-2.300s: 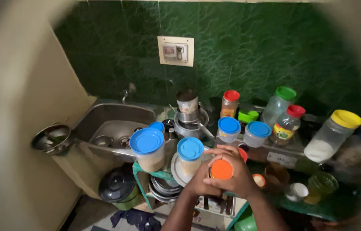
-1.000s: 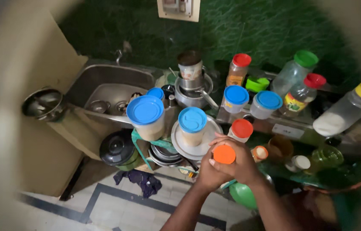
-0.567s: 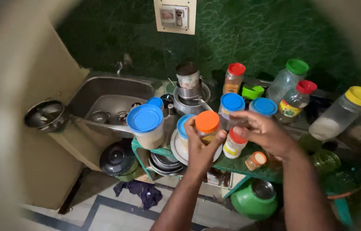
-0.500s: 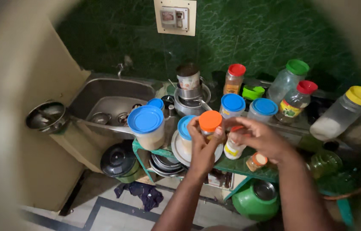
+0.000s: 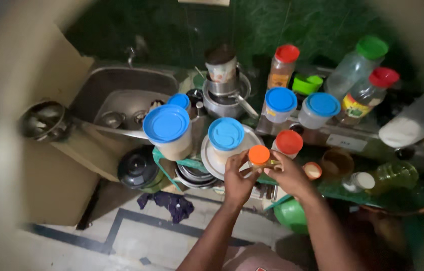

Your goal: The person opens and closes various kitchen storage jars and spice containers, twisting lids on and off, and places the secured containers onto the wall shelves. They handle a large brown-lidded canister, a green-lidded jar, a blue-lidded container, small white bottles, and an orange-lidded jar one at a time.

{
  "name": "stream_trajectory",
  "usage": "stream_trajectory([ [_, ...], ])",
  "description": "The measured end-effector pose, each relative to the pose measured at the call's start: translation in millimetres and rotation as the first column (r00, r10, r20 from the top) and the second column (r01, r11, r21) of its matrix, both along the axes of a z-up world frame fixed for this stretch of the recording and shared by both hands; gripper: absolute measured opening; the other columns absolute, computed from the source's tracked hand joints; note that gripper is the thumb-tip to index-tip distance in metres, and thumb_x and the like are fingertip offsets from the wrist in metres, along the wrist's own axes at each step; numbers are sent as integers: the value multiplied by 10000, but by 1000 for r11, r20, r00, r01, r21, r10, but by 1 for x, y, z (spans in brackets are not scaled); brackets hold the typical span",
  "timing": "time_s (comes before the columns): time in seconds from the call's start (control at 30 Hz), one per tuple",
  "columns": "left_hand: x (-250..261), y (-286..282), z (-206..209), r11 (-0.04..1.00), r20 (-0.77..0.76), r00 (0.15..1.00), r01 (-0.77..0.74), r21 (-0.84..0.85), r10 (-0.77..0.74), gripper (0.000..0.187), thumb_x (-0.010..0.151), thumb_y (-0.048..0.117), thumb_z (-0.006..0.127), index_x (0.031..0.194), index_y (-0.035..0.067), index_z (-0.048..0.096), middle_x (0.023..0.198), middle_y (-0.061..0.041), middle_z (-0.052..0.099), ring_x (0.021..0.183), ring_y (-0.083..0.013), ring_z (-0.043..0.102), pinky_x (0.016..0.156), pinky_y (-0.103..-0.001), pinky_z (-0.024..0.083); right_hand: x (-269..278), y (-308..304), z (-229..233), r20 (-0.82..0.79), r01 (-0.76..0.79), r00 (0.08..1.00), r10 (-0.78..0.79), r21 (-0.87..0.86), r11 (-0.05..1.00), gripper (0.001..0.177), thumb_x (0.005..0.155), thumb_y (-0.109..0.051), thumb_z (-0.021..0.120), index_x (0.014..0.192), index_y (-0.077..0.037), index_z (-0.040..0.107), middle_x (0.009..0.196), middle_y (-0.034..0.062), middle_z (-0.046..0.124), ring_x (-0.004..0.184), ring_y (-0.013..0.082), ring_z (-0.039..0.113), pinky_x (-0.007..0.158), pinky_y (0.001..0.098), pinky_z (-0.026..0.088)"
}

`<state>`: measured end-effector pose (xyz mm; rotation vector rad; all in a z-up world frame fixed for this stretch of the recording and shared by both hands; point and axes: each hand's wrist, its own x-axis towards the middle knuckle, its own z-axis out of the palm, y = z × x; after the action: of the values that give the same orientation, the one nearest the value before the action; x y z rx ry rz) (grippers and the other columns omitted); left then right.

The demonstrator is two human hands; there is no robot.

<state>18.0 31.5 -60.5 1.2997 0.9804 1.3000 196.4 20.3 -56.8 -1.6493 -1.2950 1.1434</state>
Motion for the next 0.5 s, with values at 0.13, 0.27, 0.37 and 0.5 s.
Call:
stream_trajectory([
  [0.13, 7, 7, -63, 979, 276, 960, 16, -204, 42, 611, 770, -134, 753, 1335, -34, 540, 1335, -163, 619, 1280, -253, 617, 1015, -374, 581, -17, 2, -32, -85, 39, 995, -48, -109, 993, 692, 859, -63, 696, 1502, -80, 440, 1369, 83, 616, 1145, 198, 618, 877, 388, 516],
  [0.27, 5, 7, -110, 945, 337, 932, -15, -326, 130, 571, 812, -147, 664, 1361, -66, 532, 1371, -185, 616, 1280, -286, 614, 1026, -357, 548, -34, 1, -66, -277, 26, 959, -53, -100, 995, 679, 858, 16, 659, 1494, -53, 430, 1411, 113, 583, 1276, 194, 591, 1020, 337, 490],
  [0.37, 3, 8, -124, 932, 252, 960, -26, -362, 124, 568, 844, -131, 657, 1389, -63, 513, 1400, -185, 598, 1268, -286, 622, 1016, -348, 543, -42, 6, -85, -356, 47, 932, -75, -87, 995, 758, 805, 83, 597, 1521, -61, 393, 1452, 103, 550, 1321, 179, 556, 995, 336, 494],
  [0.5, 0, 10, -122, 909, 259, 960, 12, -416, 106, 588, 863, -109, 636, 1428, -49, 486, 1440, -169, 564, 1259, -272, 629, 993, -343, 552, -46, 12, -90, -358, 79, 925, -124, -138, 987, 772, 829, 89, 593, 1549, -45, 348, 1484, 115, 531, 1352, 182, 531, 1047, 310, 461],
])
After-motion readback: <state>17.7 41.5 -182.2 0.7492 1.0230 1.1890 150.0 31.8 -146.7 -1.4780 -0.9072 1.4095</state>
